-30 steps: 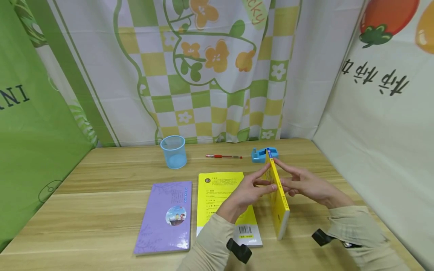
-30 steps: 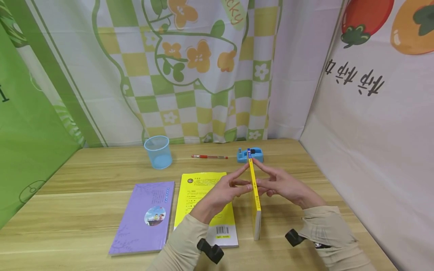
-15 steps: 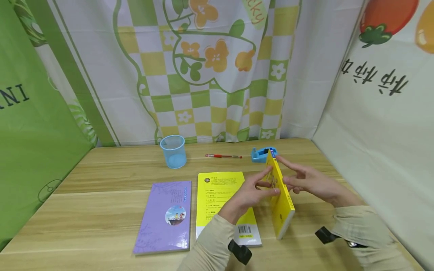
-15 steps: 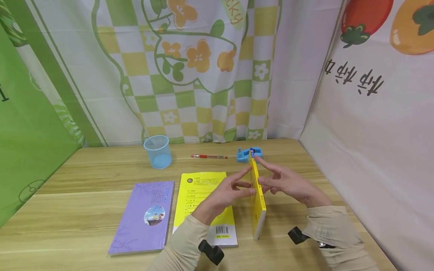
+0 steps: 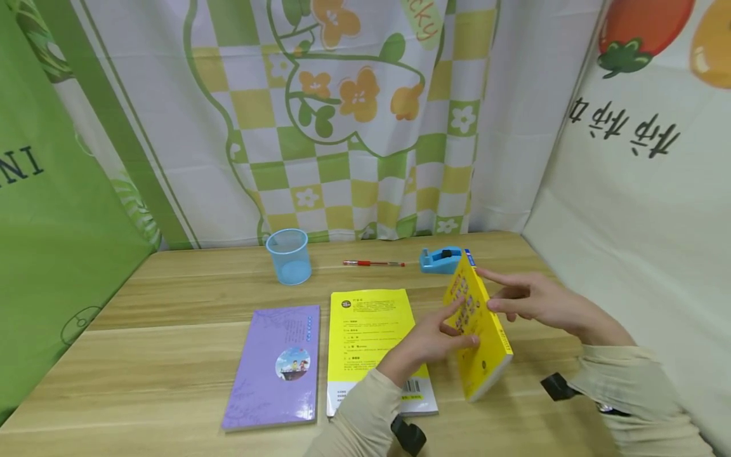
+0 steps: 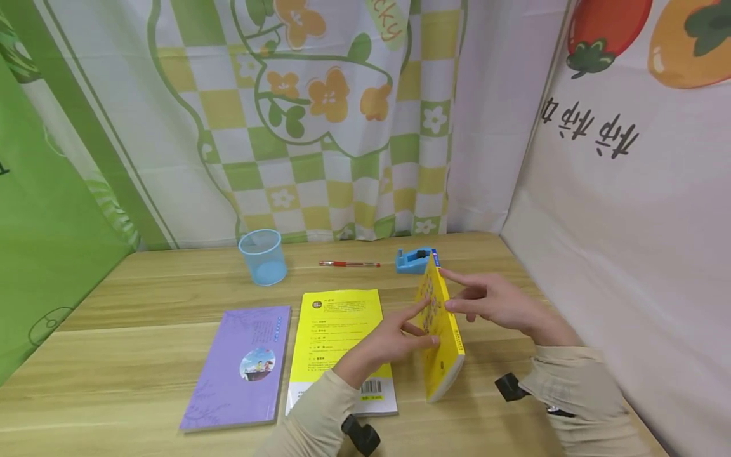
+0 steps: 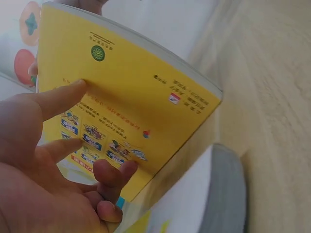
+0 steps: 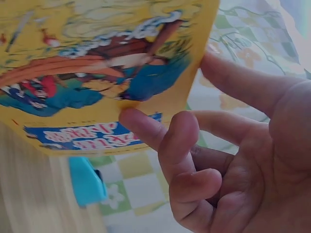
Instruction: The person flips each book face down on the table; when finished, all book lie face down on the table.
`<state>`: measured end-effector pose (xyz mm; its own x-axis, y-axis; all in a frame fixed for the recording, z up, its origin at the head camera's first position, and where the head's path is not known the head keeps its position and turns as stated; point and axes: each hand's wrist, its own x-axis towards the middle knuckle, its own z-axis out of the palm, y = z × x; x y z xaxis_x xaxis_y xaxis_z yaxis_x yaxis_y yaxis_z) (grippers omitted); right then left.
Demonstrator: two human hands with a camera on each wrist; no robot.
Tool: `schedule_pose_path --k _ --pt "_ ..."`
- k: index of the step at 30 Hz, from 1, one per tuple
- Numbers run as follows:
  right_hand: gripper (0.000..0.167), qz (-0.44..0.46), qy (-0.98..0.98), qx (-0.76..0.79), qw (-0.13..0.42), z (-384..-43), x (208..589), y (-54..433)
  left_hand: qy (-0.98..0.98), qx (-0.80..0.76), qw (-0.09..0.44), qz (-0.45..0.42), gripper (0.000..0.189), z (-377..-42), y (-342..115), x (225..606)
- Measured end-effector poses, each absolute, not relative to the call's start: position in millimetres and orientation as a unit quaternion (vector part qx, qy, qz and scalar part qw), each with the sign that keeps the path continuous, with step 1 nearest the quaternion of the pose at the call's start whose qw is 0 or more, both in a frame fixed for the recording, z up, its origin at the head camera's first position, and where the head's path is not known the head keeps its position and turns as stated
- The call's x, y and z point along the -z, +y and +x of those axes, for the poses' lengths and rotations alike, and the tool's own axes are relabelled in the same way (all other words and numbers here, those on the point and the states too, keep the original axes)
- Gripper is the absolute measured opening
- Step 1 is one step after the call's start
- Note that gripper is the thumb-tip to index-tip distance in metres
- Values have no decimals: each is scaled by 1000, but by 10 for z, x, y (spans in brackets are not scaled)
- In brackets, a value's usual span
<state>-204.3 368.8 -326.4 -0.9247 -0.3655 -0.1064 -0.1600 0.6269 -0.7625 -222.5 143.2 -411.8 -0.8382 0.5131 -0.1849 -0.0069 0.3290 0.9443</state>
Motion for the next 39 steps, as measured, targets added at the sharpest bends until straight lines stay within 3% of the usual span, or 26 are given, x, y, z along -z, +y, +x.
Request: schedule_pose_path --k 19,32,36,39 --pt "64 -128 923 345 111 -2024 3221 3986 887 -369 187 205 79 -2061 1557 4130" --pt "68 -107 933 318 130 -2163 3433 4008 934 -267 144 188 75 -2049 1549 4124" --pt "72 -98 938 308 128 -2233 3534 4005 945 -229 114 205 65 -2067 1540 4121" --pt "74 -95 941 301 125 -2271 3621 4007 952 -200 97 211 43 -2088 1540 4117"
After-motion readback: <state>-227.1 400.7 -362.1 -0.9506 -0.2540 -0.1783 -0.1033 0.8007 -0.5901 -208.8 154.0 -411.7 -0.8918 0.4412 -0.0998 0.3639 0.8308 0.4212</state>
